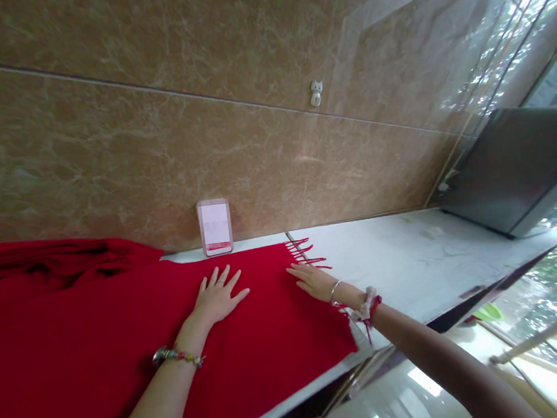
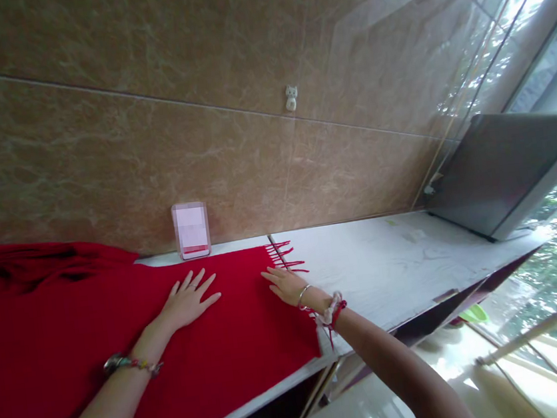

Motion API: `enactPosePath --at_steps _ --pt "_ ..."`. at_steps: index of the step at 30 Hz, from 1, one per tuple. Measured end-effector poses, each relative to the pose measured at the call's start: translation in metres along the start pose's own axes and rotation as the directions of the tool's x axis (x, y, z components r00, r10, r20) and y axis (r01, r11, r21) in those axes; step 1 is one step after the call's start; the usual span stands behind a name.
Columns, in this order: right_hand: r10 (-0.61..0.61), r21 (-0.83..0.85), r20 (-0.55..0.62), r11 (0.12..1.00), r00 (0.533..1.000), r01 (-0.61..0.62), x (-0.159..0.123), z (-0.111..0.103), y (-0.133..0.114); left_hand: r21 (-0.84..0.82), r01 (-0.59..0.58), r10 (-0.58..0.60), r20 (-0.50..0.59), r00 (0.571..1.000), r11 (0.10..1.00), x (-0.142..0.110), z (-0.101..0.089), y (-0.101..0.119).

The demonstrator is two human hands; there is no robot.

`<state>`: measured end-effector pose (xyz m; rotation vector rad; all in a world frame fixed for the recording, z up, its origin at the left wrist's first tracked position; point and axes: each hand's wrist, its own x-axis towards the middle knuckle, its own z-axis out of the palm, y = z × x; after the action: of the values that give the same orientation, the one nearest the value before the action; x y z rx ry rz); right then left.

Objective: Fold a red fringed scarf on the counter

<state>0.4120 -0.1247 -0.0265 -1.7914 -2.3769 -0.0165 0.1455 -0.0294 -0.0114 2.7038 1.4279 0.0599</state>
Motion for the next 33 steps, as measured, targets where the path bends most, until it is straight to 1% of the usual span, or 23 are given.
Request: enactPosePath --at_steps 1,3,5,7,8,10,12,13,15,17,19,20,21,22,23,25,28,30,31,33 --pt "0.006 -0.049 0.006 0.999 1.0 -0.006 -0.002 0.003 -0.004 -0.004 0.004 -0.004 0.03 1.0 1.0 0.0 0.001 0.001" --pt "0.016 -0.183 -0.013 0.983 1.0 -0.019 -0.011 0.005 0.0 0.0 0.011 -0.011 0.049 0.999 1.0 -0.001 0.002 0.001" --pt "0.025 -0.355 -0.094 0.933 0.995 -0.057 -0.025 0.001 0.02 0.001 0.011 -0.011 0.051 0.999 1.0 0.0 0.001 0.0" --pt "0.059 -0.482 -0.186 0.864 0.981 -0.143 -0.045 -0.008 0.047 -0.004 0.009 -0.009 0.051 0.999 1.0 0.0 0.001 -0.001" --pt "0.09 -0.509 -0.218 0.839 0.972 -0.192 -0.055 -0.014 0.06 -0.007 0.011 -0.01 0.051 0.999 1.0 0.001 0.0 -0.002" --pt "0.172 -0.502 -0.229 0.822 0.958 -0.268 -0.071 -0.027 0.08 -0.017 0.013 -0.012 0.047 0.999 1.0 0.001 0.0 -0.002" --pt "0.238 -0.465 -0.21 0.829 0.948 -0.311 -0.079 -0.038 0.088 -0.025 0.011 -0.01 0.043 0.999 1.0 0.001 0.0 -0.002" --pt "0.258 -0.447 -0.205 0.833 0.944 -0.325 -0.08 -0.042 0.086 -0.027 0.01 -0.009 0.042 0.999 1.0 0.0 0.0 -0.002" --pt "0.264 -0.408 -0.192 0.855 0.945 -0.321 -0.073 -0.044 0.072 -0.026 0.009 -0.008 0.042 0.999 1.0 0.0 0.0 -0.001" --pt "0.212 -0.336 -0.154 0.907 0.965 -0.253 -0.058 -0.039 0.048 -0.02 0.014 -0.013 0.047 0.999 1.0 0.0 -0.001 -0.001" --pt "0.1 -0.206 -0.071 0.972 0.993 -0.112 -0.041 -0.033 0.024 -0.014 0.016 -0.016 0.044 0.999 1.0 0.0 -0.001 -0.002" --pt "0.061 -0.186 -0.008 0.981 0.998 -0.062 -0.033 -0.03 0.015 -0.012 0.015 -0.014 0.042 0.999 1.0 0.0 0.0 -0.002" --pt "0.048 -0.183 0.052 0.982 0.997 -0.038 -0.027 -0.028 0.009 -0.011 0.013 -0.012 0.042 0.999 1.0 0.0 0.0 -0.003" --pt "0.061 -0.201 0.102 0.979 0.993 -0.039 -0.023 -0.027 0.007 -0.01 0.01 -0.009 0.043 0.999 1.0 0.001 0.0 -0.003" --pt "0.092 -0.228 0.138 0.972 0.986 -0.059 -0.022 -0.028 0.009 -0.009 0.007 -0.007 0.045 0.999 1.0 0.001 0.001 -0.004" --pt "0.179 -0.277 0.154 0.952 0.972 -0.132 -0.027 -0.034 0.023 -0.008 0.003 -0.003 0.05 0.999 1.0 0.001 0.001 -0.005" --pt "0.303 -0.322 0.11 0.912 0.947 -0.254 -0.05 -0.05 0.054 -0.01 0.006 -0.005 0.054 0.999 1.0 0.001 0.001 -0.004" --pt "0.366 -0.332 0.072 0.886 0.928 -0.324 -0.066 -0.061 0.068 -0.014 0.012 -0.011 0.055 0.998 1.0 0.001 0.0 -0.004" --pt "0.382 -0.327 0.052 0.88 0.923 -0.345 -0.072 -0.065 0.07 -0.017 0.015 -0.014 0.056 0.998 1.0 0.001 -0.001 -0.003" --pt "0.379 -0.303 0.019 0.884 0.925 -0.356 -0.074 -0.068 0.062 -0.021 0.019 -0.017 0.061 0.998 1.0 0.001 -0.001 -0.002"
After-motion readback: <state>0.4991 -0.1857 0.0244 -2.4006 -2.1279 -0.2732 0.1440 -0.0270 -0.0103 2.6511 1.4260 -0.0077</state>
